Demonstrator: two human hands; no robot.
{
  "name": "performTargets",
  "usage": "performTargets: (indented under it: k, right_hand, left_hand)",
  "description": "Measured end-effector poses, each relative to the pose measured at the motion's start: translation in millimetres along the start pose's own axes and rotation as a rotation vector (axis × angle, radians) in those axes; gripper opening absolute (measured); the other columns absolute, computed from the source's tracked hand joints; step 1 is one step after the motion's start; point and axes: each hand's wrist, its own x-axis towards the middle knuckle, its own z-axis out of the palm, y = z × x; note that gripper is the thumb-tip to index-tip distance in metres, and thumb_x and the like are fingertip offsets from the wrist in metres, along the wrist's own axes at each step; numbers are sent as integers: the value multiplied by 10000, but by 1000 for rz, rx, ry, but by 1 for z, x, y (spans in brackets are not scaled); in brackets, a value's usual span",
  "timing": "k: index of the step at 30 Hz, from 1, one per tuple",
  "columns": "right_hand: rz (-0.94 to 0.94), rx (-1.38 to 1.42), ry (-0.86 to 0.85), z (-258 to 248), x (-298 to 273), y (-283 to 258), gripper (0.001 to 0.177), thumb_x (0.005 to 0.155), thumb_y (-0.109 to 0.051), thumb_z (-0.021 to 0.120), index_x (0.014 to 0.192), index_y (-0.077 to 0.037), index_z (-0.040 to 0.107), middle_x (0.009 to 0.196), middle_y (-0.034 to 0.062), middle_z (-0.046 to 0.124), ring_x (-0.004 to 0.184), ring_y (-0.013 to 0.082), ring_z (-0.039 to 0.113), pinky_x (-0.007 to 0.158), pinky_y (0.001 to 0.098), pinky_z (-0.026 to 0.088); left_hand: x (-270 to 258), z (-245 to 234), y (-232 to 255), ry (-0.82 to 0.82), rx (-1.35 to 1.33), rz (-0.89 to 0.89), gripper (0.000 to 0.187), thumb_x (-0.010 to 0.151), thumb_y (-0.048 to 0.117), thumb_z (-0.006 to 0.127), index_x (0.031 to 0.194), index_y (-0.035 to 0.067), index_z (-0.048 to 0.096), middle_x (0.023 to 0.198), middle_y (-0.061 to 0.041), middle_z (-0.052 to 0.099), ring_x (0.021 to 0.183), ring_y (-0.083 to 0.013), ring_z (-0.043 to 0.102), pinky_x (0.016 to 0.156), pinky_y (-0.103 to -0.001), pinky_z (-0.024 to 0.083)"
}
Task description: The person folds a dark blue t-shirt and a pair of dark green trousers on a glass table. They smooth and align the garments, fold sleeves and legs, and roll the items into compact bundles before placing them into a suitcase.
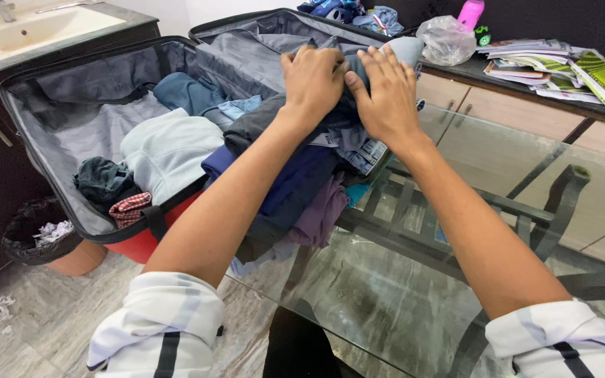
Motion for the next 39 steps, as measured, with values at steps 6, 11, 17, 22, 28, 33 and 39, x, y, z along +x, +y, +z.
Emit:
performTargets:
  k: [6,11,17,22,28,33,39]
  right_hand:
    - [-26,44,126,-49,-16,4,496,1153,-398,436,1438,-21,587,1496,231,566,1497,436,379,1209,549,248]
    - [2,-9,181,-89,-53,35,449,1141,-382,493,1354,-26,665,1484,230,585,1489,416,404,1192,545,258]
    - [257,-214,30,-121,-186,110,327,990,-377,671,1177,-122,757,1505,159,598,1532,406,367,1196,581,258]
    - [486,-540,-174,-176,-318,205,381,861,-393,742,1168,-171,786,1516,128,590,1542,408,318,1178,614,237]
    - [816,-894,-283,-269,-442,280,656,768,-483,804,1355,-211,696,1678,142,385,1605,416,183,1223,629,196]
    - [1157,-886,-131,-334,-492,310,1099,627,-543,847,1576,-259,372,1700,191,95,1548,494,-1,1071,801,108]
    - [1405,-594,-275,-338,-528,330,952,806,-639,726,1627,-368,327,1480,297,512,1351,534,482,1103,570,441]
  left_hand:
    - [3,-4,57,177,-260,147,149,969,203,642,889,89,696,790,-63,729,891,-274,679,867,-489,386]
    - [-1,12,96,44,-392,238,175,912,223,683,805,86,669,723,-119,692,734,-327,693,742,-474,480]
    - [-69,62,178,-160,-566,203,156,905,234,672,839,95,698,703,-108,709,700,-339,685,710,-492,450]
    - [-120,101,242,-392,-704,156,160,914,254,664,875,104,706,752,-81,736,742,-322,689,735,-471,439]
    - [-153,137,290,-526,-791,179,137,898,228,685,869,104,736,754,-87,749,737,-327,690,824,-468,449]
    - [-177,155,306,-617,-785,195,136,884,230,694,873,104,743,810,-83,767,808,-312,714,795,-461,455]
    - [-204,167,291,-710,-826,62,132,845,187,712,935,105,761,903,-119,775,853,-278,753,758,-393,574]
